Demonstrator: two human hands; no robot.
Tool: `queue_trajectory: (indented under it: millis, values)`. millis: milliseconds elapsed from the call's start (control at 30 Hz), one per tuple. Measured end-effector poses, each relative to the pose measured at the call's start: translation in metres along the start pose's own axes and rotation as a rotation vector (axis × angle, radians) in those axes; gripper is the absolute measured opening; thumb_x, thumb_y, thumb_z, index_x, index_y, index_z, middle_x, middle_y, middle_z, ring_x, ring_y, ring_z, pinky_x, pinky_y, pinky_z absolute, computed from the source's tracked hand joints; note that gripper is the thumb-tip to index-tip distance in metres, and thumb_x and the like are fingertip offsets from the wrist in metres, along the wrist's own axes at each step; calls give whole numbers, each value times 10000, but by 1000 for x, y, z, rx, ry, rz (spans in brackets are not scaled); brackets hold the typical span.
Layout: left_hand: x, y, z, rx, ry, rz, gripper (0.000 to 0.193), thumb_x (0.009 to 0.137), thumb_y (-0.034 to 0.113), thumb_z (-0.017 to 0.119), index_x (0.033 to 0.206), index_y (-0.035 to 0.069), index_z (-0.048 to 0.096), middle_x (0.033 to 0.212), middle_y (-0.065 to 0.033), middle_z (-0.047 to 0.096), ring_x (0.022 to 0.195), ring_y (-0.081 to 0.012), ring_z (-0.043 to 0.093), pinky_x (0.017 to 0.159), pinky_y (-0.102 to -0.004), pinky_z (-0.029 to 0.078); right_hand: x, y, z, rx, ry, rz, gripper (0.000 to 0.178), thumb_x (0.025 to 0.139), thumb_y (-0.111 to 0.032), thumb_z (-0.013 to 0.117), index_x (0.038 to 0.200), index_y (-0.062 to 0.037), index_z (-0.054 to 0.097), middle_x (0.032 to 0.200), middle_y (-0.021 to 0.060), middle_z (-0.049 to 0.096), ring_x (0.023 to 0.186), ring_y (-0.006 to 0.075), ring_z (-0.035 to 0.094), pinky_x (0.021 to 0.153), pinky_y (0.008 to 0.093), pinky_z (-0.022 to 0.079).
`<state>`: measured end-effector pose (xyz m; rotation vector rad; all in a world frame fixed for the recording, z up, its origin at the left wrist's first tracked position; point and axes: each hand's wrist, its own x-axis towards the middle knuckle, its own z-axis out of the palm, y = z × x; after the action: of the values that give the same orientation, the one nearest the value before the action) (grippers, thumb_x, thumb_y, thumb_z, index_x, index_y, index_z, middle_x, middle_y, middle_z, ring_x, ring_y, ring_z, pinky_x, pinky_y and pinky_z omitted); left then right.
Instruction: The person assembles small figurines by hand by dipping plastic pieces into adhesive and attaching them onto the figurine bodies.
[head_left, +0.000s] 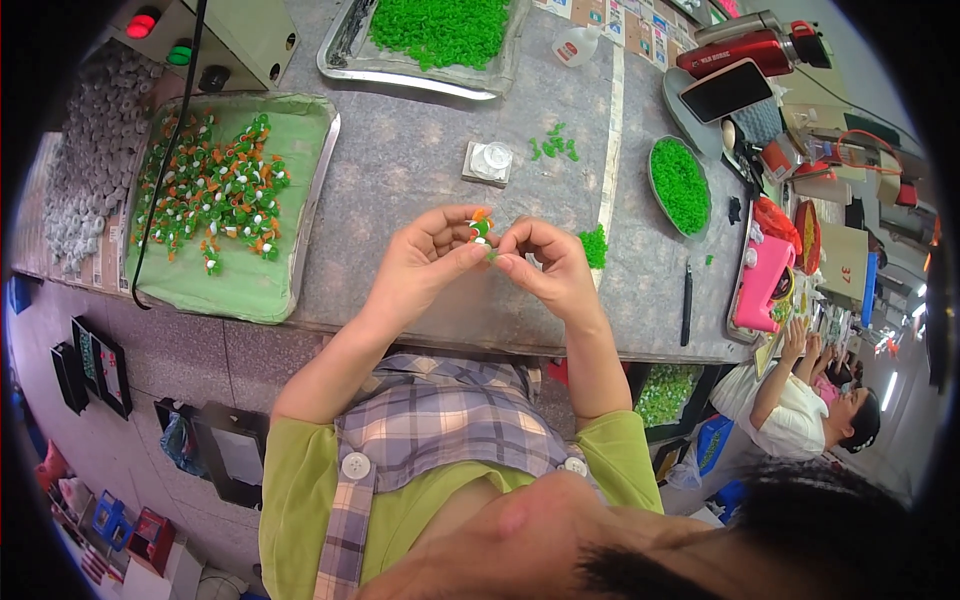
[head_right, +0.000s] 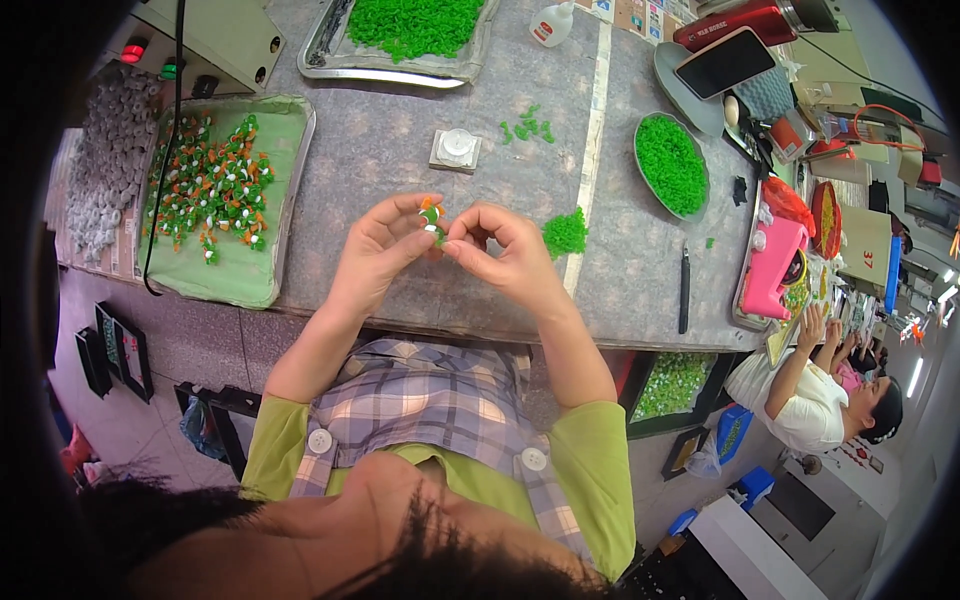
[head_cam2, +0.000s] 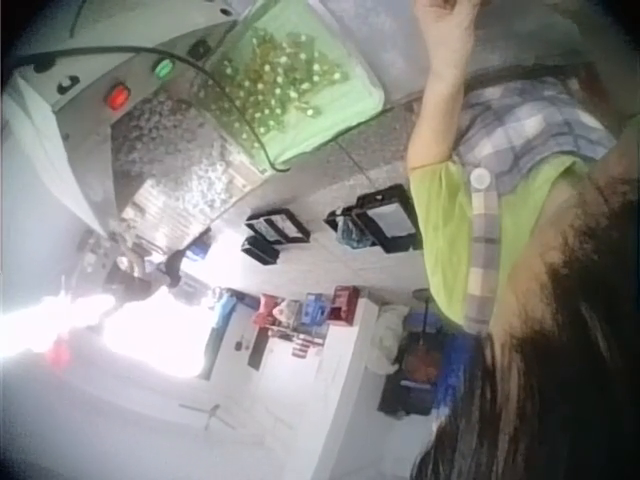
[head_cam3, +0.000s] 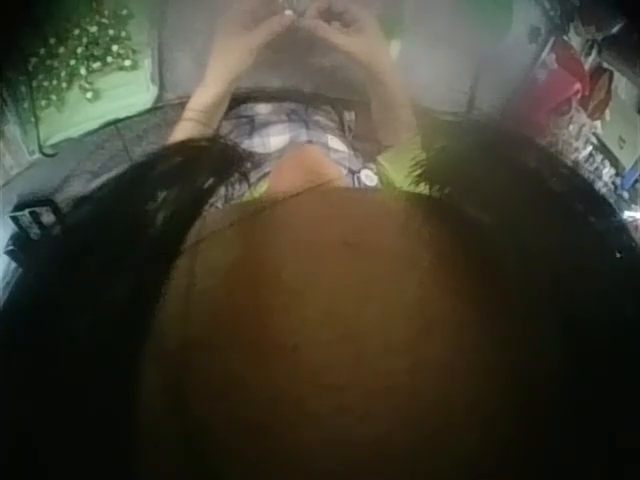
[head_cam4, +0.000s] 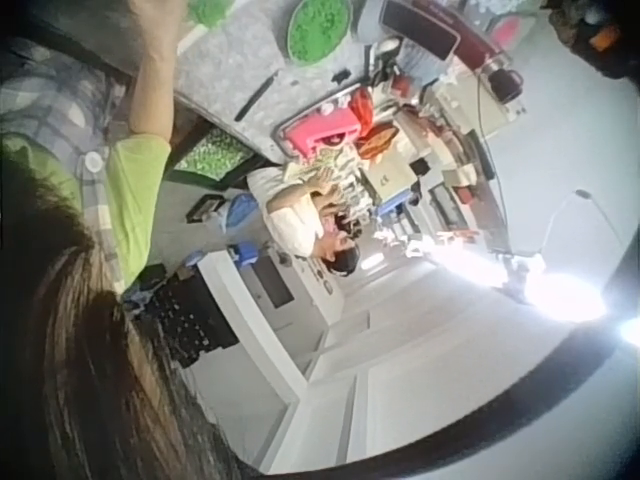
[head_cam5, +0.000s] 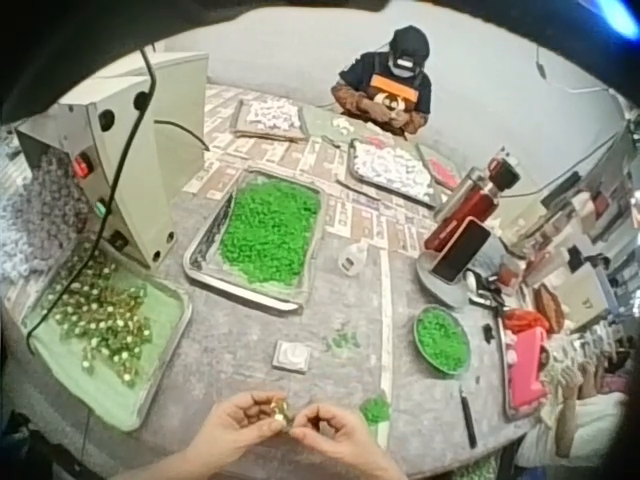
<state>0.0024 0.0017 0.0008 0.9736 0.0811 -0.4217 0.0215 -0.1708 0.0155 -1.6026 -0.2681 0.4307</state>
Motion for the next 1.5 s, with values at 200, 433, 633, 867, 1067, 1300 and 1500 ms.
queue_trajectory:
  millis: [200,433,633,867,1067,1300,1500]
  values:
    - [1,0,5,-28,39,5,333,802,42,561,1120,1,471,937,-87,587,802,-119,549,700,-242,448,-1,1,3,212,56,90,108,753,-90,623,808,-31,551,722,-37,517,643,33,435,564,178,352]
    - [3,-2,-2,-1,72,29,364,805,74,574,1145,15,460,960,-97,585,886,-129,559,741,-243,463,26,15,-11,341,261,148,82,778,-116,595,799,-51,550,715,-44,513,609,17,416,534,168,315]
    - [2,-4,-11,10,91,66,384,799,93,586,1154,22,458,933,-102,591,877,-137,560,727,-249,462,54,22,-14,338,357,167,100,776,-135,603,779,-48,556,656,-43,500,546,25,394,504,181,302]
    - [2,0,-13,1,109,68,386,799,96,587,1154,15,457,922,-101,594,872,-140,562,721,-250,463,59,19,-10,286,382,177,81,772,-121,597,759,-56,551,591,-48,470,498,29,405,461,170,309]
    - [1,-1,-14,3,111,77,387,796,94,590,1152,17,458,921,-102,594,879,-144,566,720,-252,462,60,22,-12,301,401,182,78,766,-107,599,759,-47,550,593,-43,472,484,33,401,451,173,316]
    - [0,-2,-11,0,107,72,395,793,90,592,1156,20,454,916,-101,596,880,-142,565,720,-250,460,58,21,-12,280,374,185,72,769,-101,593,752,-51,544,605,-39,475,506,36,403,473,182,326]
    - [0,-3,-9,-10,101,81,392,788,77,594,1151,18,458,915,-103,597,873,-142,565,729,-254,463,52,16,-14,444,356,152,67,775,-95,587,756,-52,539,627,-37,476,538,42,400,519,185,324]
